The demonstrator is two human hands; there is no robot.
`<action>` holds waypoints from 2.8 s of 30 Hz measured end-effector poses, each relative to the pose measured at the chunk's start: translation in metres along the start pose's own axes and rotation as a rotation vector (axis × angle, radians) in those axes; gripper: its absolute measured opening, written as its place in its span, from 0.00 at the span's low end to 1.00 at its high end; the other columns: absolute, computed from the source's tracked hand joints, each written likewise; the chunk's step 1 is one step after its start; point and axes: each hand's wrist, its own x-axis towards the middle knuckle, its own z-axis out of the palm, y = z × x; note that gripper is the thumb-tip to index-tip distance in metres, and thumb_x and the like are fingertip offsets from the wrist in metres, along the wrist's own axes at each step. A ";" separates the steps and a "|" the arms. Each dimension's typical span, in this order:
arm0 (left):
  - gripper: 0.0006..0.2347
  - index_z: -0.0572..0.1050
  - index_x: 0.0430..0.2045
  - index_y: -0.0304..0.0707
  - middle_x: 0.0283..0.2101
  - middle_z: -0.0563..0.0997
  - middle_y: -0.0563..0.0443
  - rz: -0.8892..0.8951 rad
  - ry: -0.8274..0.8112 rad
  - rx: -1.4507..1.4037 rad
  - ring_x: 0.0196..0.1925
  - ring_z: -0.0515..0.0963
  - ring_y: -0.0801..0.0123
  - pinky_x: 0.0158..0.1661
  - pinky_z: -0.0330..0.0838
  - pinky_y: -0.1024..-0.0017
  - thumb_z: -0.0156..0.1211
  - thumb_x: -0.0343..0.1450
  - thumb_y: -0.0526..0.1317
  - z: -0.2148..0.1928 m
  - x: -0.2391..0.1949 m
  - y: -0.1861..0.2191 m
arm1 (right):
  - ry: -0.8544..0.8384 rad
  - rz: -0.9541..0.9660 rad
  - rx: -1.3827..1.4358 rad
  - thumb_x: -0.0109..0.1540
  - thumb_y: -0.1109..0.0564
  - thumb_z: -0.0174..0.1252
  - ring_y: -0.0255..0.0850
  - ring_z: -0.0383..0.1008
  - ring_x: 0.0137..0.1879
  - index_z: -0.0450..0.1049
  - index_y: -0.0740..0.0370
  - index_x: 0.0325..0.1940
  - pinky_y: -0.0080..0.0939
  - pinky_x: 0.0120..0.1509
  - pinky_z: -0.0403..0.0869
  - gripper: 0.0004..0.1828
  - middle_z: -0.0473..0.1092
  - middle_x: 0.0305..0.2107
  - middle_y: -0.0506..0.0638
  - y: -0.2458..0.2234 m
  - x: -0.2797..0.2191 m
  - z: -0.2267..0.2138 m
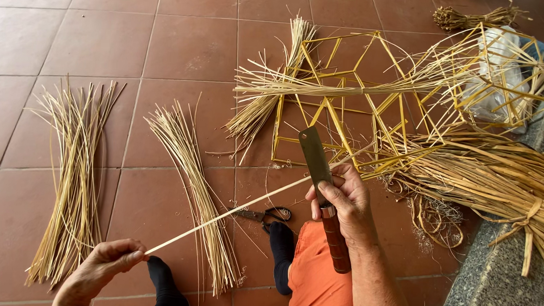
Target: The person sits on a tiled floor and uses a knife to split long dried plant fibers into thinner strands. They repeatedly peel and separate the fibers, placing the finished strands into a pile on the floor.
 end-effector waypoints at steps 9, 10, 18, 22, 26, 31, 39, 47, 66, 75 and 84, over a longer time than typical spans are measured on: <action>0.12 0.85 0.34 0.32 0.30 0.82 0.49 -0.082 0.038 -0.021 0.31 0.72 0.69 0.35 0.69 0.67 0.66 0.67 0.44 -0.043 -0.005 -0.041 | 0.076 -0.060 0.047 0.65 0.63 0.55 0.40 0.74 0.24 0.65 0.62 0.52 0.38 0.25 0.74 0.12 0.76 0.28 0.60 -0.006 0.001 -0.026; 0.13 0.85 0.34 0.31 0.30 0.83 0.47 -0.092 0.039 -0.037 0.31 0.72 0.67 0.34 0.68 0.65 0.66 0.67 0.44 -0.045 -0.003 -0.044 | 0.072 -0.060 0.073 0.65 0.63 0.55 0.41 0.74 0.24 0.66 0.61 0.51 0.38 0.25 0.74 0.11 0.76 0.28 0.59 -0.005 0.001 -0.029; 0.10 0.81 0.35 0.31 0.29 0.77 0.55 0.099 0.475 -0.225 0.33 0.70 0.75 0.34 0.62 0.75 0.62 0.75 0.41 -0.034 -0.017 -0.012 | 0.311 -0.101 0.152 0.68 0.61 0.53 0.40 0.74 0.26 0.71 0.60 0.48 0.40 0.28 0.74 0.05 0.76 0.31 0.55 -0.003 0.005 -0.046; 0.04 0.80 0.41 0.33 0.34 0.75 0.62 0.526 0.804 -0.147 0.36 0.70 0.83 0.37 0.64 0.84 0.62 0.78 0.35 0.006 -0.006 0.046 | 0.062 -0.007 0.277 0.69 0.61 0.54 0.41 0.75 0.28 0.71 0.61 0.51 0.40 0.30 0.75 0.07 0.76 0.30 0.56 0.012 0.001 -0.031; 0.04 0.79 0.39 0.31 0.34 0.80 0.54 0.837 1.006 0.315 0.33 0.74 0.79 0.35 0.71 0.80 0.67 0.74 0.31 0.046 -0.009 0.112 | -0.143 0.165 0.118 0.69 0.59 0.56 0.43 0.76 0.34 0.68 0.64 0.52 0.42 0.37 0.77 0.10 0.76 0.30 0.58 0.032 -0.006 -0.006; 0.04 0.79 0.36 0.31 0.31 0.82 0.52 0.843 1.003 0.245 0.30 0.78 0.77 0.31 0.72 0.79 0.69 0.72 0.31 0.063 -0.023 0.162 | -0.260 0.396 0.297 0.65 0.58 0.58 0.39 0.73 0.31 0.67 0.64 0.61 0.38 0.32 0.75 0.21 0.75 0.34 0.60 0.051 -0.018 0.014; 0.04 0.73 0.43 0.32 0.38 0.83 0.46 0.875 0.783 -0.454 0.36 0.84 0.71 0.40 0.82 0.72 0.53 0.80 0.34 0.073 -0.062 0.154 | -0.241 0.545 0.584 0.66 0.51 0.53 0.36 0.71 0.34 0.65 0.70 0.60 0.32 0.26 0.73 0.24 0.72 0.41 0.60 0.074 -0.050 0.034; 0.06 0.75 0.41 0.31 0.40 0.84 0.38 0.788 0.797 -0.863 0.36 0.86 0.62 0.41 0.84 0.65 0.53 0.80 0.36 0.085 -0.076 0.112 | -0.342 0.317 0.382 0.69 0.44 0.47 0.36 0.68 0.20 0.61 0.57 0.68 0.33 0.17 0.69 0.26 0.74 0.37 0.62 0.054 -0.055 0.057; 0.06 0.76 0.36 0.30 0.37 0.84 0.36 0.382 0.670 -1.211 0.33 0.85 0.62 0.37 0.82 0.69 0.55 0.76 0.36 0.095 -0.056 0.038 | -0.504 0.431 0.373 0.69 0.41 0.53 0.33 0.59 0.16 0.58 0.69 0.72 0.32 0.21 0.62 0.36 0.63 0.20 0.49 0.048 -0.045 0.090; 0.09 0.81 0.30 0.39 0.27 0.82 0.45 -0.025 0.686 0.121 0.23 0.77 0.67 0.26 0.73 0.70 0.63 0.74 0.45 0.113 -0.104 0.055 | -0.553 0.639 0.337 0.67 0.40 0.52 0.33 0.57 0.15 0.59 0.69 0.72 0.35 0.19 0.61 0.37 0.61 0.18 0.47 0.048 -0.048 0.103; 0.04 0.77 0.35 0.36 0.34 0.78 0.52 0.729 0.382 0.003 0.34 0.78 0.70 0.35 0.73 0.73 0.68 0.72 0.35 0.161 -0.073 0.154 | -0.646 0.582 0.283 0.72 0.40 0.45 0.33 0.55 0.14 0.59 0.69 0.74 0.33 0.17 0.59 0.36 0.62 0.18 0.49 0.046 -0.057 0.110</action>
